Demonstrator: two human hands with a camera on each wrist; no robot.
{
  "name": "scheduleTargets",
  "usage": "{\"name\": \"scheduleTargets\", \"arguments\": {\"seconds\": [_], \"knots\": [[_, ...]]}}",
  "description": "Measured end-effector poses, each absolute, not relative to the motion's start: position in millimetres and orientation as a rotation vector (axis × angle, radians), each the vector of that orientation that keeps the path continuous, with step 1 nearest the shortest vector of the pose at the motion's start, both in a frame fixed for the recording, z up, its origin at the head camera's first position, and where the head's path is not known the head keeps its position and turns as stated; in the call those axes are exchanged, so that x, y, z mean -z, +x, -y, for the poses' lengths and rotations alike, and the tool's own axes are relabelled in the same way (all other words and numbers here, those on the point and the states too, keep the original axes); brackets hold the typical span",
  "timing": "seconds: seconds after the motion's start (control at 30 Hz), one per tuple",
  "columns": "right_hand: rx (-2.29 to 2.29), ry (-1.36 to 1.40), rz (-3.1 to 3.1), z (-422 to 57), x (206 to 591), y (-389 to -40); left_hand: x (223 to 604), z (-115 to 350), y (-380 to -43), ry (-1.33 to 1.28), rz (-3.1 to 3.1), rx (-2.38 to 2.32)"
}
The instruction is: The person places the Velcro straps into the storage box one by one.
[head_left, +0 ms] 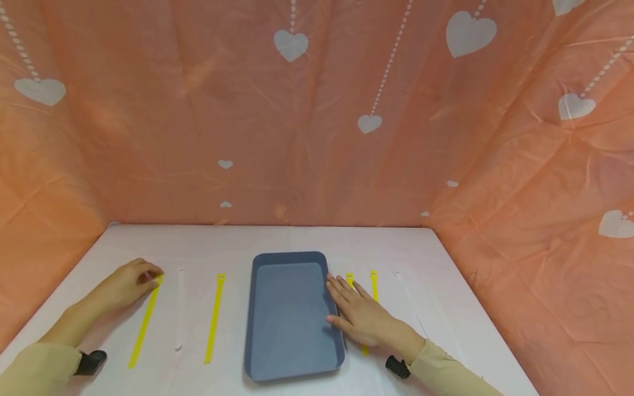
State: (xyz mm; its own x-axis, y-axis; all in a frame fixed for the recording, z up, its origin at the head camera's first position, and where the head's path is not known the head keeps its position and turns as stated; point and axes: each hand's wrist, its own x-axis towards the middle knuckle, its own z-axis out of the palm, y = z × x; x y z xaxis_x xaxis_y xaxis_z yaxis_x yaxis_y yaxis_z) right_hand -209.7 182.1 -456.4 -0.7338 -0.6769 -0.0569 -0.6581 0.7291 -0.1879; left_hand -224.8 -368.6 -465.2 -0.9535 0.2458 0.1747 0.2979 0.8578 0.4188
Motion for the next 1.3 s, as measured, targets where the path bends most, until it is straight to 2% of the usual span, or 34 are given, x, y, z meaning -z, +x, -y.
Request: {"name": "scheduleTargets", "arguments": {"seconds": [0.9, 1.3], "knots": [[0.25, -1.108, -2.845, -182.6, 458.3, -209.5, 463.8, 362.0, -220.6, -0.337, 2.807, 0.781], [0.251, -1.109, -2.839, -181.7, 457.4, -208.6, 451.9, 355.1, -206.1, -0.238, 2.815, 0.954]]}}
